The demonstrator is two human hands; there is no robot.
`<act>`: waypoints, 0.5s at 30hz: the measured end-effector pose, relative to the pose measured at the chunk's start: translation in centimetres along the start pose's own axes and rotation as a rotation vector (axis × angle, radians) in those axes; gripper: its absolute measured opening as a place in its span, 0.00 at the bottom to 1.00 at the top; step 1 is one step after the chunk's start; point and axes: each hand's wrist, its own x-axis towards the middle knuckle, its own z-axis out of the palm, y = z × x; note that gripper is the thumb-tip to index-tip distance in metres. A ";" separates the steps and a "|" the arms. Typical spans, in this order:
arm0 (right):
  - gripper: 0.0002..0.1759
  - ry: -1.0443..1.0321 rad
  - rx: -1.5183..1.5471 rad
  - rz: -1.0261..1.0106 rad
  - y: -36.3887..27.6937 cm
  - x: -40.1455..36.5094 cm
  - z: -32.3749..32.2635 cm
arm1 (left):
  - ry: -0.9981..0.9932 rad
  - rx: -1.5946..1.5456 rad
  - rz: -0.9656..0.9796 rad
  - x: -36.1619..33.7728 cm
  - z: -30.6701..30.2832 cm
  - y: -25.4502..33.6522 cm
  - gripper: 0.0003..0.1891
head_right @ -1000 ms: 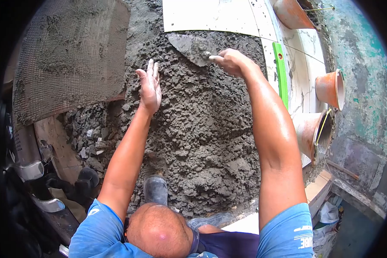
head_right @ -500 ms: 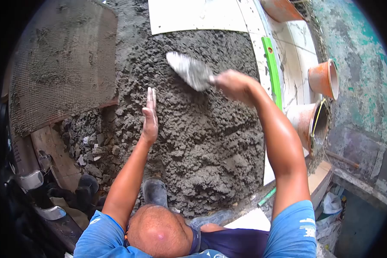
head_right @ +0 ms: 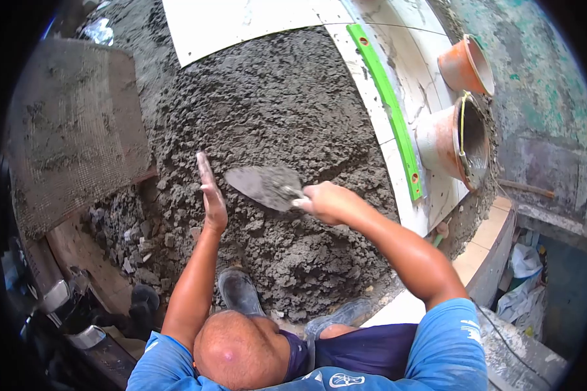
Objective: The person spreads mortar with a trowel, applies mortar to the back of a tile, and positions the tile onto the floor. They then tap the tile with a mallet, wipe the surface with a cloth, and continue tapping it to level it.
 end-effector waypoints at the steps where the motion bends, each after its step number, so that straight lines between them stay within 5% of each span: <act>1: 0.29 0.038 0.050 0.046 -1.0 -0.1 0.1 | 0.018 0.007 -0.023 -0.4 0.2 0.0 0.51; 4: 0.25 0.381 0.024 -0.075 -1.1 2.2 1.3 | 0.027 0.034 -0.051 -1.1 1.2 -0.1 0.51; 8: 0.23 0.327 0.094 0.168 1.9 3.0 -1.3 | -0.021 0.096 -0.084 -1.3 1.9 0.5 0.54; 13: 0.21 0.561 0.198 0.323 8.4 1.9 -1.8 | -0.071 0.245 -0.086 -1.3 2.6 0.7 0.54; 15: 0.21 0.516 0.037 0.194 7.0 2.8 -1.9 | -0.074 0.264 -0.072 -1.3 2.5 0.6 0.53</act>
